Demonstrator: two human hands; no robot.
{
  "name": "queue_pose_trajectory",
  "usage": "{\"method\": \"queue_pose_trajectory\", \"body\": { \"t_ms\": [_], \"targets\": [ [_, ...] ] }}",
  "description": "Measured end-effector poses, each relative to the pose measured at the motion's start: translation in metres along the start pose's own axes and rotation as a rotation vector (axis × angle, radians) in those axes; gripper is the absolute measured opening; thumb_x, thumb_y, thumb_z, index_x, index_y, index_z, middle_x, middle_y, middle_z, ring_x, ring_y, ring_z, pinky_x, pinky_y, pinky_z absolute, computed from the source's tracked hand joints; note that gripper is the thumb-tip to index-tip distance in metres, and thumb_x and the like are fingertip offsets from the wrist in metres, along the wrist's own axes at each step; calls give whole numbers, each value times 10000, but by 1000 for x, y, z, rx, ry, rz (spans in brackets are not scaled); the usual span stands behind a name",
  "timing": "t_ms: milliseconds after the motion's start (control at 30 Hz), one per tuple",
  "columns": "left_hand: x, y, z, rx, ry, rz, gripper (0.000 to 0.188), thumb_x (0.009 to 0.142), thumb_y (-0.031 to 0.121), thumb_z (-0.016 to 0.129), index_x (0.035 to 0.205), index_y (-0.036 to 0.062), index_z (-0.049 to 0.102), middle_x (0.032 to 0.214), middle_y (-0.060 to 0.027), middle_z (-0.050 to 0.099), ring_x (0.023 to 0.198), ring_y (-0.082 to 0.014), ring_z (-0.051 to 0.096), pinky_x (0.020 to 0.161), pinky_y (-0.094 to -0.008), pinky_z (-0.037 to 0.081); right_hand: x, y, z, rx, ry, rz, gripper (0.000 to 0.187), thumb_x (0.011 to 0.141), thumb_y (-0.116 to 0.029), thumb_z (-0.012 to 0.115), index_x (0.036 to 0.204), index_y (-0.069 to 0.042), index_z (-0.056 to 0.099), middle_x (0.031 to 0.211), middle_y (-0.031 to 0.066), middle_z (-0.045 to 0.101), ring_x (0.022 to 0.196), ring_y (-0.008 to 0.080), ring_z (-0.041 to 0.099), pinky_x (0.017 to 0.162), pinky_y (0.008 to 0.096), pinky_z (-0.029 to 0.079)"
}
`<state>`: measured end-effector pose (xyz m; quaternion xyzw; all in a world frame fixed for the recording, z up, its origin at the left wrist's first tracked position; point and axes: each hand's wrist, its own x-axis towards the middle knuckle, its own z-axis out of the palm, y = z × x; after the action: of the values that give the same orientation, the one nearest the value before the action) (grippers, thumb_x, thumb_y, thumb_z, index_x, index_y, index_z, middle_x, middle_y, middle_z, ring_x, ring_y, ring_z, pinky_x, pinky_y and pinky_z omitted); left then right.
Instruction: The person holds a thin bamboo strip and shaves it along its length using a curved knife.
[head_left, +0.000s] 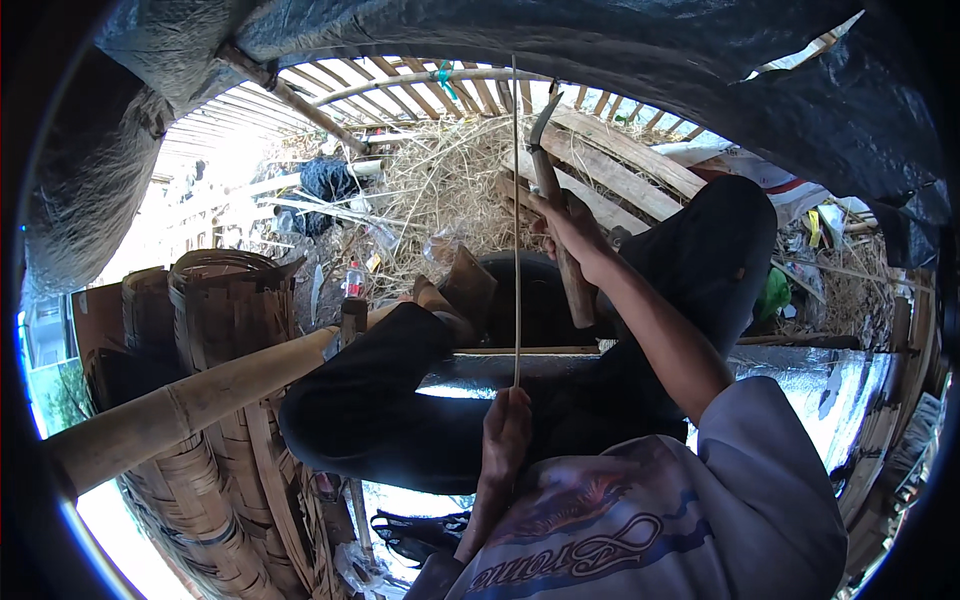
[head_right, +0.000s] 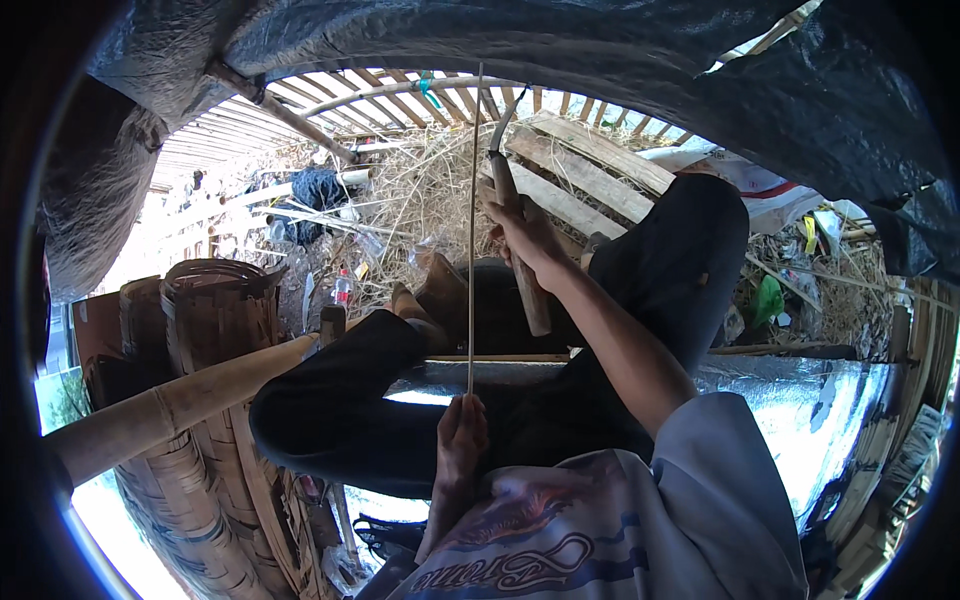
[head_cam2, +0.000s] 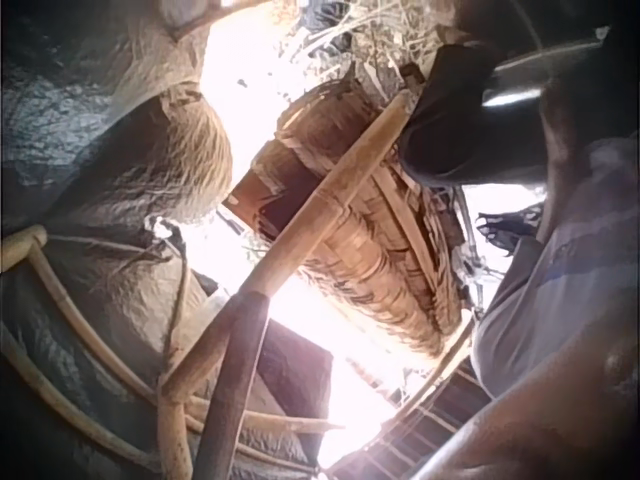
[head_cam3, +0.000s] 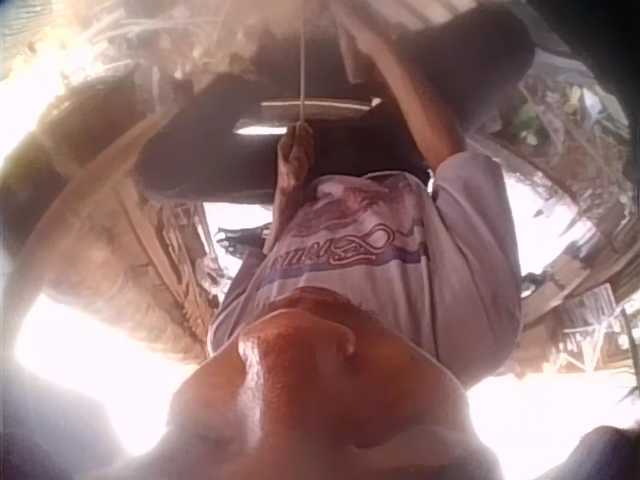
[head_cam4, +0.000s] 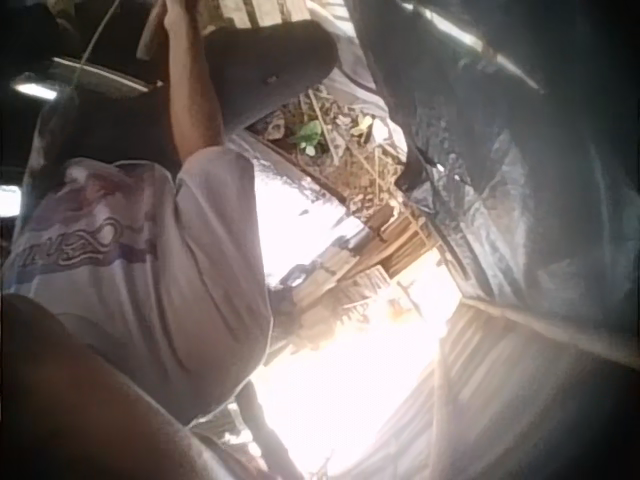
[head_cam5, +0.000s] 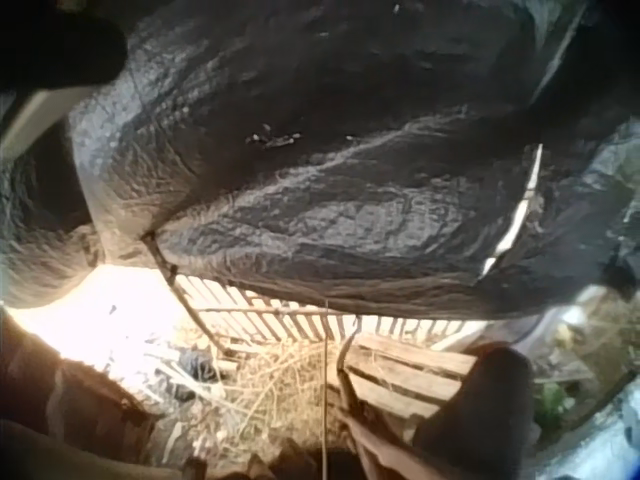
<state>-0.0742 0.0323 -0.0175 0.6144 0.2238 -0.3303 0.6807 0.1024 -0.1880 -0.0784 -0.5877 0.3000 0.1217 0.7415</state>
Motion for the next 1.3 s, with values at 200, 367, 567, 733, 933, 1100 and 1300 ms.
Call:
{"method": "queue_pose_trajectory", "body": {
  "t_ms": [200,367,567,733,933,1100,1300],
  "targets": [
    [-4,-2,-2,45,-89,-32,188,1029,251,449,994,85,532,701,79,419,563,16,355,472,-157,288,-6,1,1,48,-25,-136,343,853,-216,725,1042,-31,506,789,53,637,507,67,487,440,237,416],
    [6,5,2,54,-138,-94,205,1029,275,444,1032,86,524,698,77,409,570,13,360,481,-159,294,-12,11,4,39,-70,-115,348,834,-157,733,1036,-23,483,756,68,629,491,76,493,427,233,407],
    [53,24,16,-49,-146,29,227,1024,297,455,1049,78,506,683,75,395,513,4,335,433,-178,270,-39,24,20,-27,-238,-124,417,823,-124,737,1101,-23,443,720,65,612,447,85,494,400,236,409],
    [87,17,17,-31,-104,178,249,1038,303,415,957,89,512,627,71,362,461,-2,299,392,-190,239,-40,31,22,-86,-269,-128,377,826,-119,735,1060,-26,455,675,49,582,421,87,497,370,239,409],
    [97,11,-10,-95,29,208,231,1033,266,432,955,73,531,575,72,376,460,-1,315,399,-188,235,-31,21,13,-125,-235,-131,413,936,-402,591,1030,-8,509,681,50,594,446,68,509,382,225,400],
    [93,44,-6,-152,146,274,197,1032,239,435,1030,78,548,549,73,370,425,-1,301,379,-187,225,-34,47,8,-807,-88,-665,410,941,-426,544,1081,-43,505,742,190,656,577,341,655,510,448,516],
    [89,54,-18,-214,217,324,170,1026,229,454,1074,96,547,552,74,375,430,8,301,379,-179,221,-66,49,16,-919,-245,-604,352,941,-399,539,1068,-80,461,738,208,653,751,447,646,609,524,523]
  ]
}}
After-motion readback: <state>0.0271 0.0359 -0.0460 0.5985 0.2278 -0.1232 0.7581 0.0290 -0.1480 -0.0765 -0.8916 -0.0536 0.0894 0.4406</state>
